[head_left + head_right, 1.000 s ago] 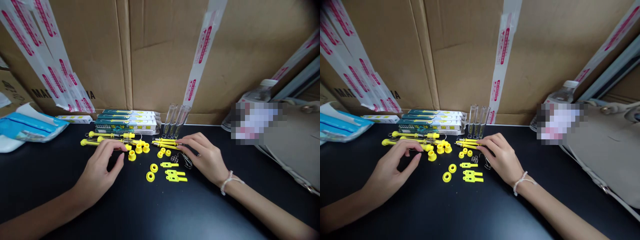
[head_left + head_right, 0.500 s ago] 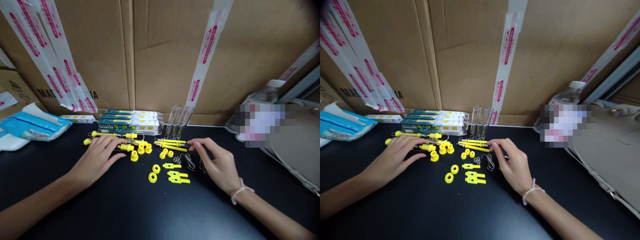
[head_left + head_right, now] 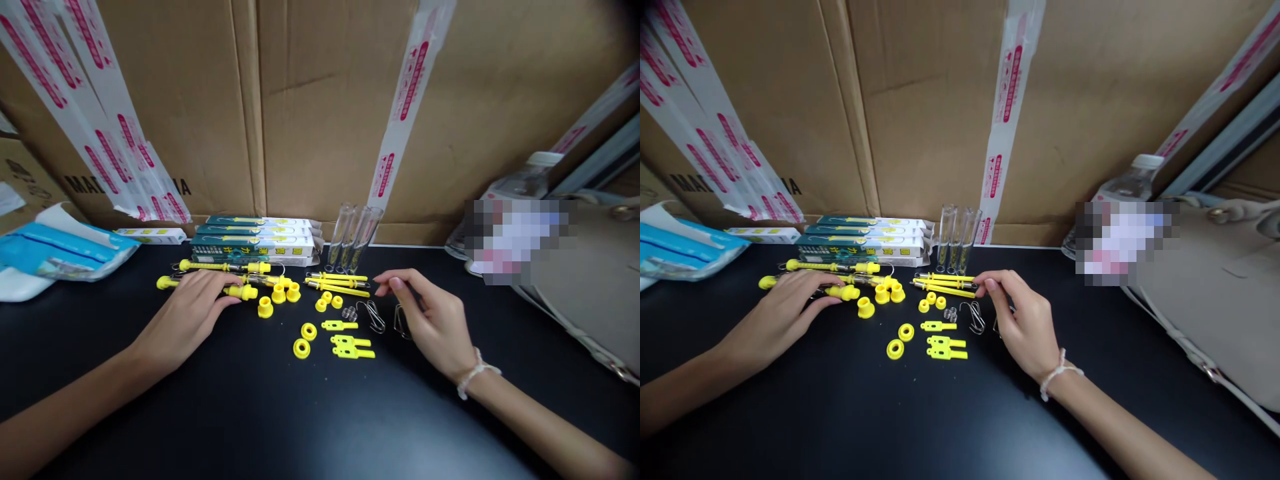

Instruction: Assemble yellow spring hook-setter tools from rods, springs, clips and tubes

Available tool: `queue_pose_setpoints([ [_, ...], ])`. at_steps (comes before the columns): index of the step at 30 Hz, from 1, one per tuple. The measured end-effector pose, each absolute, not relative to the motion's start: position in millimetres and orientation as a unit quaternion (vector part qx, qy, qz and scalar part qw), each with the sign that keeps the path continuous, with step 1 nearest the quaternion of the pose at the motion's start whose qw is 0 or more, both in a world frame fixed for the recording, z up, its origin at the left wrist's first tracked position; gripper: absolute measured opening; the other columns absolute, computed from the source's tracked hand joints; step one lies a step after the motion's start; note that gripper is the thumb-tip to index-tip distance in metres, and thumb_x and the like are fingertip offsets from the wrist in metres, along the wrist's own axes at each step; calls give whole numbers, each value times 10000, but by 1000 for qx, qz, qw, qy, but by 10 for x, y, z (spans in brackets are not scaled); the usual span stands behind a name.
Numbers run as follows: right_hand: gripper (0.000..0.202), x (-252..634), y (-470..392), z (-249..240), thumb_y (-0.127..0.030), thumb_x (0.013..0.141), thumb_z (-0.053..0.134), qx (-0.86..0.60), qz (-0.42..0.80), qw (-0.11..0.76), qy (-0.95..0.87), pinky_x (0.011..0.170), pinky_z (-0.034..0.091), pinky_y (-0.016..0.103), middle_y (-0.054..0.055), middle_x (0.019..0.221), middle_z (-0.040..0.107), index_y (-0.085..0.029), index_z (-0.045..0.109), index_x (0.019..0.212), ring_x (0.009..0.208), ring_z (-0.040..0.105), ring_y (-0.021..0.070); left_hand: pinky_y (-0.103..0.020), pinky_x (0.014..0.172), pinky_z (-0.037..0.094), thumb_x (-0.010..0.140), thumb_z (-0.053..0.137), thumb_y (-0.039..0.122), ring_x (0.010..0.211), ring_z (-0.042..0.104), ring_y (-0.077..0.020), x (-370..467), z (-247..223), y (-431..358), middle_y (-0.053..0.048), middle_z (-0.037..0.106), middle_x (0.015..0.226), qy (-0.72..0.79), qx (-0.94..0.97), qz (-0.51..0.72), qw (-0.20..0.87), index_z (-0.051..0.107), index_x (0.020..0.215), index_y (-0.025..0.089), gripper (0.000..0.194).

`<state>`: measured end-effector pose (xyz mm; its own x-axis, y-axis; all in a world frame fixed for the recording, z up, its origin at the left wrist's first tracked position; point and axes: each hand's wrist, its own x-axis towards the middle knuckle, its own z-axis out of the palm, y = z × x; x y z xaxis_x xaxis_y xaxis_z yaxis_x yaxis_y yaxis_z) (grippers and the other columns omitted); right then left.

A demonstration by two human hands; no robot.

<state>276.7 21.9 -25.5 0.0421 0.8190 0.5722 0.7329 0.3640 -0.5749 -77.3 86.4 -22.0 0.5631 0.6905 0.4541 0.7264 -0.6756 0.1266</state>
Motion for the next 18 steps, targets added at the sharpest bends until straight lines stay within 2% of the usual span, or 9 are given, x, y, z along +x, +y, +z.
queue_pose_setpoints([
  [3,266,2806,231,-246,-359,1046,421,-569,49,471,-673,614,442,278,14,796,669,-223,623,938,649,594,162,-434,946,482,1036,387,449,1046,634,-275,-773,-228,857,-85,696,1087,-399,-880,-254,46,595,1100,204,328],
  [6,328,2873,249,-228,-395,1049,388,-572,44,485,-660,663,441,292,6,753,617,-233,533,804,673,579,170,-433,938,501,1032,379,468,1046,646,-287,-773,-233,849,-98,694,1097,-408,-866,-279,71,577,1129,207,342],
  [9,363,2951,264,-199,-420,1048,350,-580,35,491,-649,689,443,305,1,724,578,-242,476,757,682,569,181,-440,947,499,1029,391,439,1055,643,-293,-767,-222,842,-102,682,1121,-433,-845,-304,79,546,1188,214,316],
  [12,427,3013,281,-173,-455,1043,330,-604,24,472,-642,682,437,309,12,715,596,-239,520,728,683,581,188,-448,950,486,1032,396,384,1055,636,-290,-756,-199,832,-96,671,1125,-432,-840,-315,88,527,1211,230,271],
  [18,478,3071,353,-198,-563,986,419,-648,19,397,-650,551,416,294,21,623,665,-218,619,721,533,606,182,-384,955,487,1037,391,313,1049,623,-252,-744,-169,811,-74,647,1105,-389,-854,-336,81,537,1195,237,228],
])
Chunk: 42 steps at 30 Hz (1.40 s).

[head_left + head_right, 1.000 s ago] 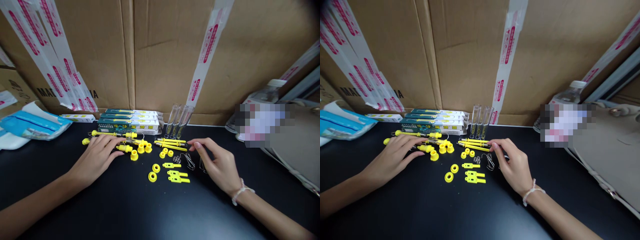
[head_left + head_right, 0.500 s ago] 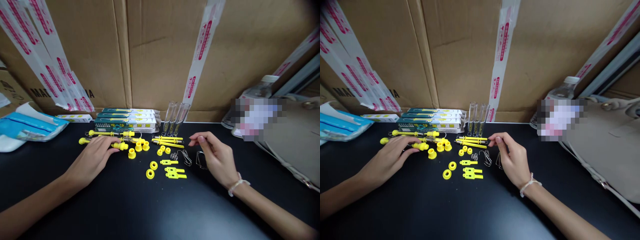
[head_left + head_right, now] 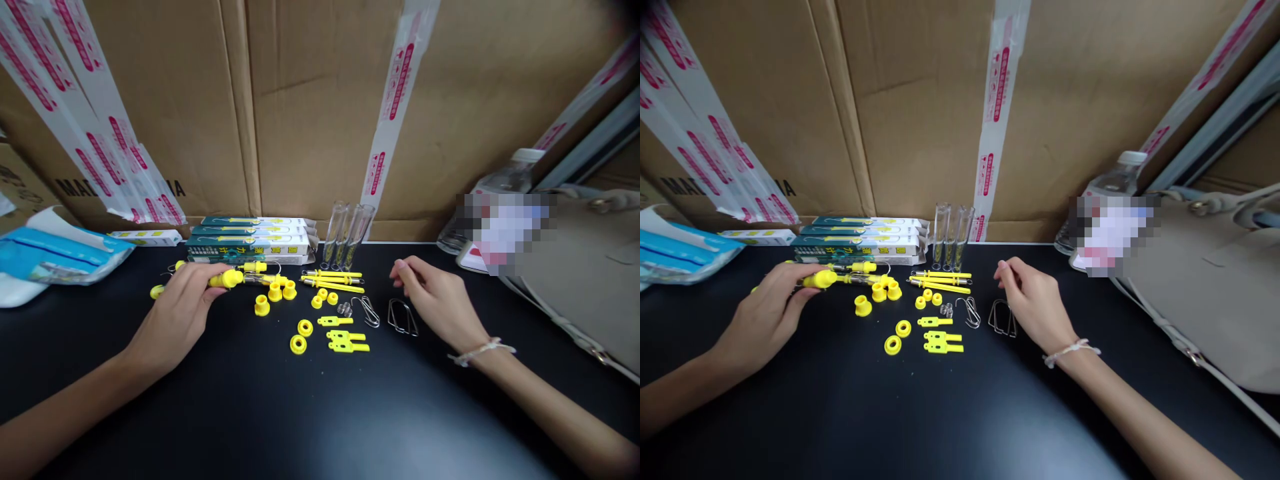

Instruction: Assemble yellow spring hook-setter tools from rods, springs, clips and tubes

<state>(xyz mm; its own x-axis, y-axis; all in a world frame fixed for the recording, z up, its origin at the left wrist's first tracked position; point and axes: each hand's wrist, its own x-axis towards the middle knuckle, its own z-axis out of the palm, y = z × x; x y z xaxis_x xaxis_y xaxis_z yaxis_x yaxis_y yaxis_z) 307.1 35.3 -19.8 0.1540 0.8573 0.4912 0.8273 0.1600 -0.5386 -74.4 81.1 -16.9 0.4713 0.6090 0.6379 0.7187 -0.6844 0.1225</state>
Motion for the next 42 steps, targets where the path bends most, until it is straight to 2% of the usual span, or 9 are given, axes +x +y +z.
queue_pose_setpoints([
  [6,459,3064,382,-256,-522,989,424,-654,10,372,-659,555,447,286,25,647,710,-207,666,757,555,661,186,-398,952,469,1034,393,285,1057,618,-264,-720,-156,763,-93,642,1113,-388,-859,-322,91,533,1213,188,247],
  [16,392,3003,333,-260,-451,1017,421,-611,-53,388,-688,652,468,338,45,723,727,-214,665,823,660,686,225,-408,834,499,955,574,123,961,702,-283,-633,-39,618,-148,726,1112,-251,-890,-304,227,515,1292,116,342],
  [20,283,2804,190,-223,-390,1013,466,-555,-63,397,-729,721,482,334,54,814,711,-216,646,882,752,667,215,-376,773,506,939,635,136,888,734,-240,-606,-53,587,-96,772,1023,-216,-903,-295,225,570,1209,133,277],
  [23,176,2518,-1,-163,-296,1023,489,-472,-52,387,-790,681,476,292,46,813,683,-196,621,964,727,645,180,-350,755,518,930,666,153,868,748,-200,-528,-120,429,-41,790,1046,-189,-908,-301,221,605,1196,189,275],
  [28,360,2095,-329,-88,-416,1058,366,-398,-2,333,-855,540,427,281,25,706,633,-186,569,869,580,581,156,-405,878,552,1047,386,182,998,735,-201,-298,-217,-61,1,780,1098,-215,-904,-309,201,618,1262,256,325],
  [31,417,1997,-421,-114,-299,1084,232,-414,54,308,-855,497,378,277,-11,628,565,-217,469,750,496,517,128,-384,805,560,1045,403,191,917,742,-194,-188,-193,-160,4,781,1094,-197,-904,-314,214,646,1223,224,303],
  [35,384,1992,-387,-199,-195,1072,211,-431,102,329,-834,493,359,274,-32,605,522,-228,421,752,462,463,118,-363,634,519,966,597,208,716,727,-203,-58,-93,13,-41,797,940,-112,-904,-314,266,664,1137,112,208],
  [38,380,1992,-319,-247,-153,1066,220,-428,62,362,-826,482,344,278,-29,601,507,-223,432,759,455,437,121,-349,508,478,1021,489,256,621,700,-206,46,-45,136,-65,764,795,-130,-911,-301,252,640,1086,57,258],
  [42,399,1958,-246,-235,-142,1066,239,-388,-26,378,-840,453,308,286,-19,579,494,-212,446,732,447,390,125,-334,457,455,1066,325,243,544,666,-198,84,-64,169,-51,722,703,-141,-915,-318,206,601,997,72,332],
])
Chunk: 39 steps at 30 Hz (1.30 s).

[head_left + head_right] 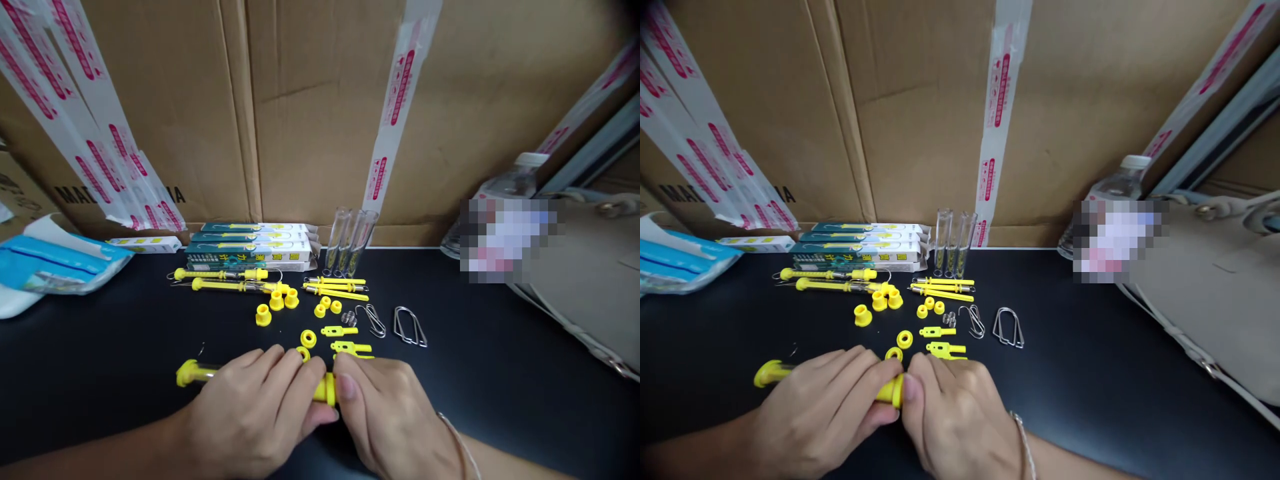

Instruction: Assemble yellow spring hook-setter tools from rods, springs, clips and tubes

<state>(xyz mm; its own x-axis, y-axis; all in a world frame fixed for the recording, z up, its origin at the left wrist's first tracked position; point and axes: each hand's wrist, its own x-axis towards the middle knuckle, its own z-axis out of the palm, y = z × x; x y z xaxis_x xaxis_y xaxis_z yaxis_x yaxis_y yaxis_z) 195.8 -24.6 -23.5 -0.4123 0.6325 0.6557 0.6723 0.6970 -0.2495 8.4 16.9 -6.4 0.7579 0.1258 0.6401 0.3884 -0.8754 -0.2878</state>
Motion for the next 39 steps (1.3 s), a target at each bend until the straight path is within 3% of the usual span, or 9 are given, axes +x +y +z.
queue_pose_setpoints([
  [10,447,1964,-209,-131,-206,1086,234,-331,-151,355,-861,479,315,312,7,541,529,-195,489,718,480,427,155,-335,464,473,1065,246,218,569,675,-208,33,-91,152,-60,713,715,-147,-921,-320,165,566,1034,84,349],
  [18,319,2021,-158,-228,-281,1080,339,-373,43,387,-842,557,397,281,27,710,567,-178,500,824,587,467,148,-327,478,487,1046,264,172,602,687,-206,43,-126,205,-54,704,730,-207,-917,-302,158,552,1031,106,296],
  [23,124,2032,-181,-254,-115,1013,492,-356,56,429,-829,592,436,265,42,780,595,-167,526,905,670,518,152,-321,490,490,1029,271,139,624,690,-205,34,-124,216,-62,713,756,-202,-918,-303,155,550,1050,103,282],
  [27,164,2049,-181,-266,-2,963,513,-331,53,447,-829,637,470,264,67,876,641,-157,562,942,752,566,158,-315,486,471,1046,287,175,593,657,-191,45,-123,210,-42,686,726,-206,-921,-305,129,550,1032,119,270],
  [30,58,2091,-184,-249,-154,975,605,-339,98,464,-813,730,504,281,62,910,663,-152,586,1030,815,602,166,-317,485,451,1067,293,237,575,628,-184,46,-110,207,-31,669,719,-212,-921,-303,123,554,1037,122,288],
  [32,291,2123,-193,-233,-377,944,656,-370,97,453,-805,751,502,311,67,923,669,-147,587,1108,832,601,186,-316,501,445,1074,308,279,592,629,-182,43,-94,211,-25,671,729,-214,-920,-304,124,557,1046,125,294],
  [34,346,2142,-203,-223,-474,963,584,-398,86,424,-808,722,476,337,63,885,663,-153,601,1089,801,571,199,-315,518,440,1073,328,322,600,628,-176,38,-80,215,-13,674,731,-212,-921,-301,129,561,1040,136,300],
  [37,259,2135,-210,-228,-317,1052,445,-394,89,398,-824,675,418,331,27,742,612,-175,593,894,717,493,184,-320,519,416,1061,356,374,599,631,-174,33,-76,214,-4,679,729,-200,-924,-289,149,565,1029,138,317],
  [39,237,2117,-212,-236,-244,1049,451,-385,101,402,-825,668,402,322,21,724,593,-176,563,851,708,466,176,-320,513,400,1055,374,386,596,634,-174,31,-87,211,-6,682,729,-194,-924,-287,162,567,1029,132,320],
])
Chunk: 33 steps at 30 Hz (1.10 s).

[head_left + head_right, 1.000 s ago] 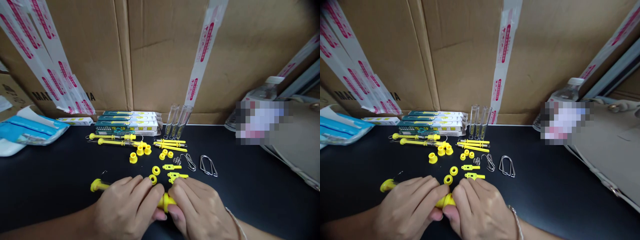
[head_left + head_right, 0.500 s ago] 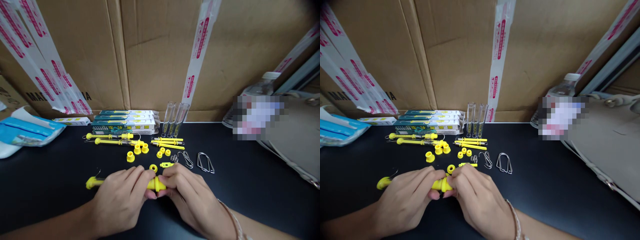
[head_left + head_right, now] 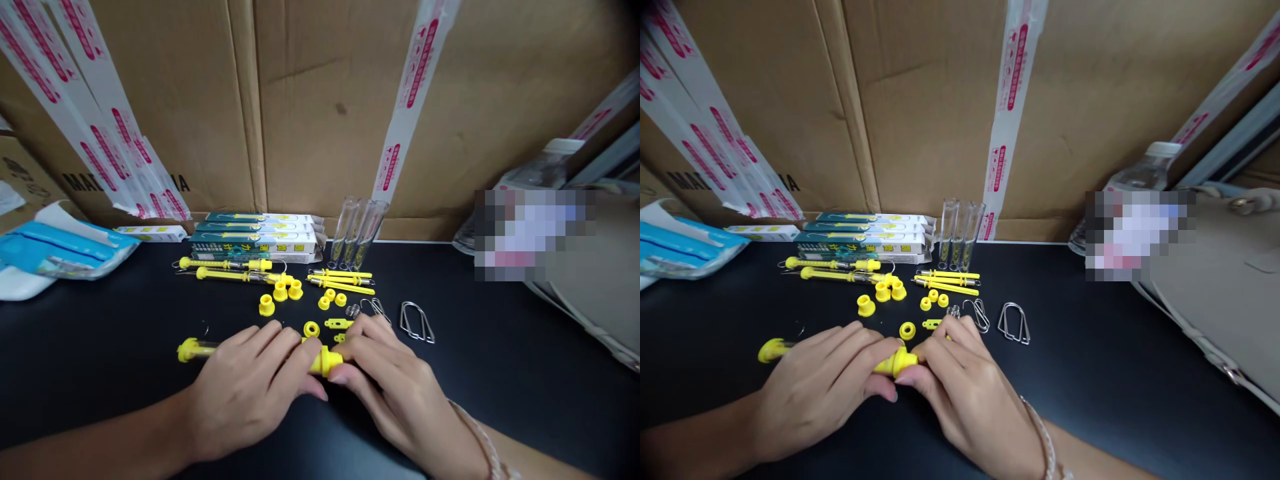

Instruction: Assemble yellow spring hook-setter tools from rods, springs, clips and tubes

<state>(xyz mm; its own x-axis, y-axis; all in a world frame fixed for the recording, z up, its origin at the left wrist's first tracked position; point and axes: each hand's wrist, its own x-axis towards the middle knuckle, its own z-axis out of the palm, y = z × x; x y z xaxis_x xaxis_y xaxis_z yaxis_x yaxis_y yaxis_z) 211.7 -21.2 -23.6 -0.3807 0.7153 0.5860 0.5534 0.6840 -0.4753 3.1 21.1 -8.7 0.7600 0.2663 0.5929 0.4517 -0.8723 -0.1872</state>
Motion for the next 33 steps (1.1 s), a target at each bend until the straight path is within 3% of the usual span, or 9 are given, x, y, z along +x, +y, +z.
queue_pose_setpoints([
  [5,87,2091,-221,-244,-144,1010,514,-373,77,417,-825,677,418,321,40,770,621,-163,579,956,753,489,187,-294,522,410,1066,371,352,597,642,-157,22,-124,208,-1,667,703,-194,-928,-281,151,574,1031,118,311],
  [10,190,2114,-232,-262,-4,955,508,-336,-11,408,-849,710,466,344,45,754,623,-149,598,1039,827,543,215,-294,509,424,1064,312,415,566,621,-151,29,-112,204,1,658,692,-203,-920,-313,118,571,957,138,394],
  [16,255,2132,-220,-213,-84,890,625,-322,138,451,-820,798,541,384,92,963,662,-142,565,1131,900,596,219,-300,537,437,1049,379,411,614,641,-161,27,-92,200,-2,682,733,-216,-919,-312,111,580,973,147,340],
  [19,168,2128,-215,-189,-84,909,597,-325,188,472,-798,739,545,340,70,896,641,-144,596,1066,832,603,191,-303,534,435,1045,391,417,613,642,-165,22,-100,200,-2,687,737,-208,-920,-310,118,580,995,143,336],
  [23,132,2121,-214,-215,-49,943,590,-339,198,474,-788,698,520,290,36,858,634,-169,595,996,787,592,156,-291,536,454,1041,408,421,619,653,-155,34,-111,210,3,688,731,-210,-919,-309,122,580,980,146,330],
  [28,274,2112,-206,-257,51,907,564,-336,169,482,-792,798,524,299,41,963,669,-189,589,1037,889,623,162,-278,552,492,1044,390,428,629,671,-149,47,-124,236,-1,685,720,-229,-917,-308,109,584,923,149,360],
  [33,308,2120,-195,-221,-113,887,697,-363,125,474,-793,903,533,338,74,1052,693,-181,583,1165,996,647,214,-276,560,494,1040,379,445,634,668,-152,31,-122,234,-5,680,722,-227,-920,-300,107,586,942,145,377],
])
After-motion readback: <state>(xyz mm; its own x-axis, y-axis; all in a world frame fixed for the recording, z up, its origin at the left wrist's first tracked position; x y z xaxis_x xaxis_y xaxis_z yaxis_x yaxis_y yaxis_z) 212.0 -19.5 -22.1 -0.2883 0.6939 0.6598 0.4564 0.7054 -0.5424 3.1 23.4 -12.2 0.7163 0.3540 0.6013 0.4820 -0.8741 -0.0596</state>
